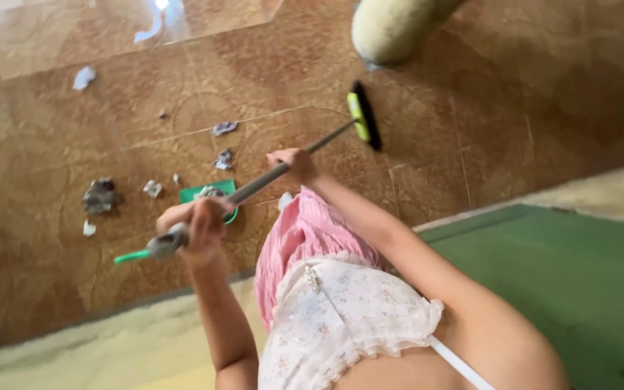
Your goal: The person sweeps debris and paper scraps into a dustpan using a broom, moving across the tiled floor and eventually dumping the contents into a small trash bin.
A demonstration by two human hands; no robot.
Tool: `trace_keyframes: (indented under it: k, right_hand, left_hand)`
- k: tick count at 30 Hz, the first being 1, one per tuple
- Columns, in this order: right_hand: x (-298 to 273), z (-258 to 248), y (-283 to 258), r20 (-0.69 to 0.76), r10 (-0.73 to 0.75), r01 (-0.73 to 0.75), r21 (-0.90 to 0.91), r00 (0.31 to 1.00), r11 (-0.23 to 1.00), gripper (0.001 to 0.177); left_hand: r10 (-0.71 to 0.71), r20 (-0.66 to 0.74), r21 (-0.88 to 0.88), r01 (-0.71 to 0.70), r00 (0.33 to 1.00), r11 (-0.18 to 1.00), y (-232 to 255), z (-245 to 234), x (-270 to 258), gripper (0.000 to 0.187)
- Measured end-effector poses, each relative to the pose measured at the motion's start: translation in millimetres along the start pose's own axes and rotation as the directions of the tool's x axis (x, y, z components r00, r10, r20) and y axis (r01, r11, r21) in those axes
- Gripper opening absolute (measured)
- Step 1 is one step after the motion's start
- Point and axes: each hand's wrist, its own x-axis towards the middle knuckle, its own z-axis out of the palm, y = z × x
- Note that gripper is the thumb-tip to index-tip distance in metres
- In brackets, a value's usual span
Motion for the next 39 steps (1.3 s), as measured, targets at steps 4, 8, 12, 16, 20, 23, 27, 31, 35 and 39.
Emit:
trace_keyframes:
  k: [4, 8, 12, 16, 20, 23, 27, 31, 35, 39]
  right_hand:
    - [43.3, 52.2, -69.0, -0.061, -0.158, 0.162, 0.059, 0.985, 0.985, 0.024]
    - [75.3, 68.5, -97.2, 0.109, -0.162, 0.156, 0.058, 0.981, 0.986, 0.028]
    - [82.2, 55.1, -105.6, 0.152, -0.295, 0.283, 0.096, 0.943, 0.954, 0.026]
    - [87.4, 10.2, -77.0, 0.168, -0.341, 0.339, 0.042, 0.925, 0.94, 0.023]
    - [108.8, -17.9, 4.8, 0.139, -0.248, 0.267, -0.135, 0.959, 0.954, 0.02]
    - [120.6, -34.5, 81.9, 0.175, -0.15, 0.182, -0.178, 0.973, 0.967, 0.026]
    - [149.0, -36.8, 136.2, 0.322, -0.195, 0.208, -0.008, 0.927, 0.978, 0.032]
    - [168.6, -7.5, 117.9, 0.393, -0.153, 0.174, -0.017, 0.907, 0.985, 0.037]
    - [180.7, 27.2, 55.6, 0.4, -0.284, 0.181, 0.276, 0.871, 0.944, 0.023]
    - [211.2, 37.4, 22.7, 0.593, -0.353, 0.31, 0.178, 0.724, 0.934, 0.025]
  left_hand:
    - [0.167, -0.104, 0.18, -0.147, 0.98, 0.973, 61.6, 7.2, 5.2, 0.047]
    - [0.222, -0.245, 0.158, -0.187, 0.944, 0.969, 86.1, -9.0, -0.6, 0.048]
    - [0.303, -0.155, 0.073, -0.295, 0.94, 0.953, 99.7, -24.4, 2.4, 0.042]
    - [0.306, -0.142, 0.239, -0.267, 0.941, 0.933, 78.9, 2.5, 6.3, 0.033]
    - [0.043, -0.034, 0.6, -0.014, 0.998, 0.8, 15.7, 2.6, 25.1, 0.031]
    - [0.019, 0.051, 0.552, -0.044, 0.999, 0.833, -65.4, 10.8, 37.5, 0.029]
    - [0.067, 0.123, 0.4, -0.111, 0.99, 0.91, -122.3, 25.0, 59.0, 0.031]
    - [0.189, -0.05, 0.153, -0.18, 0.981, 0.972, -103.9, 14.5, 80.1, 0.03]
    - [0.282, -0.242, -0.046, -0.302, 0.928, 0.952, -52.5, -8.5, 96.6, 0.045]
    - [0.33, -0.385, 0.161, -0.289, 0.862, 0.944, -21.6, -16.3, 102.2, 0.057]
